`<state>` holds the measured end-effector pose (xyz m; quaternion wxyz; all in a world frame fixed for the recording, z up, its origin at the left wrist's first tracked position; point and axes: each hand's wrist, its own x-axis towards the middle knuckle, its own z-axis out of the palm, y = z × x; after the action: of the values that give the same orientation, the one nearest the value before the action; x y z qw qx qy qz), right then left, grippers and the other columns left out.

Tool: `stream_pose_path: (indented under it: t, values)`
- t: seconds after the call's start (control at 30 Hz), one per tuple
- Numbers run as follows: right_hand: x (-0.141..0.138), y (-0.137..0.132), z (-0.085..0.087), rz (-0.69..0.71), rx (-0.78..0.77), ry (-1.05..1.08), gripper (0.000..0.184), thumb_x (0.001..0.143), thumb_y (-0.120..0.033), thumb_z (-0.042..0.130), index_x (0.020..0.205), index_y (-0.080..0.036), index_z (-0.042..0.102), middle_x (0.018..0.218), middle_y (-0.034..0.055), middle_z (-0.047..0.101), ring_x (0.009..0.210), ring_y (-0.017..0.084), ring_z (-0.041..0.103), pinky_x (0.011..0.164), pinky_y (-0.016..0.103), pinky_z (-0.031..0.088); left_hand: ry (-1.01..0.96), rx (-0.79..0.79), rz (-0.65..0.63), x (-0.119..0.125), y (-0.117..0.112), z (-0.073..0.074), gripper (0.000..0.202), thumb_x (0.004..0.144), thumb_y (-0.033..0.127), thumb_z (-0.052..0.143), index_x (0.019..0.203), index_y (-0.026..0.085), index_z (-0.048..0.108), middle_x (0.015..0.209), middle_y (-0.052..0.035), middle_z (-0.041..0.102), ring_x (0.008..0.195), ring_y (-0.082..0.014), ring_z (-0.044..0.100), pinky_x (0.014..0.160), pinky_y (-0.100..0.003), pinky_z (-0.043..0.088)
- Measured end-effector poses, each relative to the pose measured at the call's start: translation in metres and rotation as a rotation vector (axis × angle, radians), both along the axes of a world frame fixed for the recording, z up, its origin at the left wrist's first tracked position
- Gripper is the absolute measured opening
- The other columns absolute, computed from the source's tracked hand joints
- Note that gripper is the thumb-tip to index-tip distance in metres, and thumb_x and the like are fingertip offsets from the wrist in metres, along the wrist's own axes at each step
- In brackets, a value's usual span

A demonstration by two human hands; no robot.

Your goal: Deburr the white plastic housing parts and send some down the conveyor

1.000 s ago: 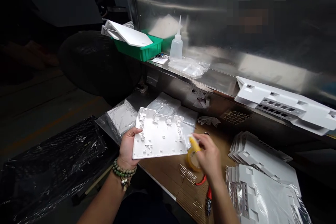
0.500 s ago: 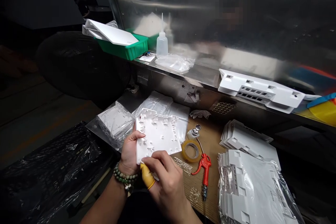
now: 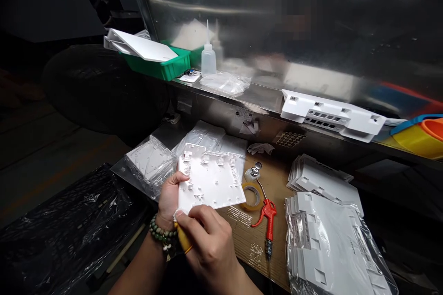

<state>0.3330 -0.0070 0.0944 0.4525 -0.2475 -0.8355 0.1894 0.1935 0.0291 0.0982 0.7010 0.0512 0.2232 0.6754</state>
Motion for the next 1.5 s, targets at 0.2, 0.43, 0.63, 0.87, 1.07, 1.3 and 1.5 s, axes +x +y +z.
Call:
stream_pose_path:
  t: [0.2, 0.43, 0.63, 0.87, 1.07, 1.3, 1.5]
  values:
    - [0.026, 0.003, -0.006, -0.011, -0.144, 0.026, 0.026, 0.094, -0.01, 0.063, 0.115, -0.021, 0.072, 0.089, 0.0049, 0.065, 0.075, 0.014, 0.065, 0.063, 0.024, 0.054, -0.07, -0.087, 0.002, -0.018, -0.001, -0.004, 0.087, 0.062, 0.018, 0.052, 0.149, 0.01, 0.046, 0.13, -0.0159, 0.072, 0.122, -0.0428, 0.064, 0.11, -0.063, 0.044]
    - [0.109, 0.025, -0.023, -0.542, -0.204, 0.132, 0.025, 0.089, -0.015, 0.068, 0.109, -0.028, 0.076, 0.101, 0.0053, 0.063, 0.09, 0.02, 0.063, 0.074, 0.032, 0.052, -0.08, 0.023, 0.053, -0.055, -0.013, -0.015, 0.094, 0.061, 0.015, 0.048, 0.155, 0.018, 0.039, 0.135, -0.0103, 0.07, 0.132, -0.0408, 0.058, 0.115, -0.064, 0.039]
    - [0.105, 0.027, -0.028, -0.437, -0.111, 0.017, 0.029, 0.093, -0.012, 0.063, 0.115, -0.026, 0.075, 0.101, 0.0057, 0.064, 0.092, 0.018, 0.066, 0.076, 0.03, 0.056, -0.012, -0.146, 0.19, -0.074, -0.02, -0.03, 0.096, 0.058, 0.012, 0.046, 0.153, 0.022, 0.039, 0.131, -0.0059, 0.073, 0.129, -0.0389, 0.061, 0.112, -0.064, 0.042]
    - [0.097, 0.029, -0.041, -0.384, -0.041, -0.083, 0.029, 0.094, -0.009, 0.059, 0.115, -0.022, 0.073, 0.098, 0.0065, 0.065, 0.087, 0.016, 0.067, 0.073, 0.027, 0.057, 0.017, -0.194, 0.218, -0.077, -0.027, -0.038, 0.093, 0.059, 0.009, 0.044, 0.15, 0.025, 0.045, 0.131, -0.0031, 0.073, 0.131, -0.037, 0.059, 0.112, -0.063, 0.043]
    - [0.107, 0.037, -0.038, -0.432, -0.056, -0.07, 0.025, 0.095, -0.011, 0.058, 0.108, -0.023, 0.076, 0.095, 0.0046, 0.065, 0.082, 0.014, 0.067, 0.068, 0.023, 0.055, -0.125, 0.218, -0.038, -0.094, -0.034, -0.064, 0.082, 0.068, 0.007, 0.045, 0.146, 0.029, 0.053, 0.141, -0.0007, 0.066, 0.138, -0.0358, 0.053, 0.118, -0.061, 0.035]
    - [0.087, 0.066, 0.0, -0.466, -0.017, 0.105, 0.023, 0.097, -0.013, 0.06, 0.113, -0.021, 0.074, 0.102, 0.0055, 0.064, 0.09, 0.015, 0.064, 0.08, 0.027, 0.054, -0.098, 0.132, -0.127, -0.097, -0.056, -0.076, 0.085, 0.065, 0.002, 0.047, 0.145, 0.03, 0.057, 0.132, -0.0012, 0.072, 0.131, -0.0377, 0.058, 0.115, -0.06, 0.041]
    - [0.076, 0.081, -0.009, -0.508, -0.021, 0.023, 0.017, 0.096, -0.016, 0.06, 0.101, -0.019, 0.076, 0.094, 0.0046, 0.067, 0.08, 0.014, 0.065, 0.07, 0.025, 0.051, 0.018, -0.082, -0.119, -0.092, -0.071, -0.081, 0.093, 0.06, 0.004, 0.051, 0.15, 0.026, 0.052, 0.129, -0.0015, 0.073, 0.13, -0.0394, 0.058, 0.111, -0.06, 0.046]
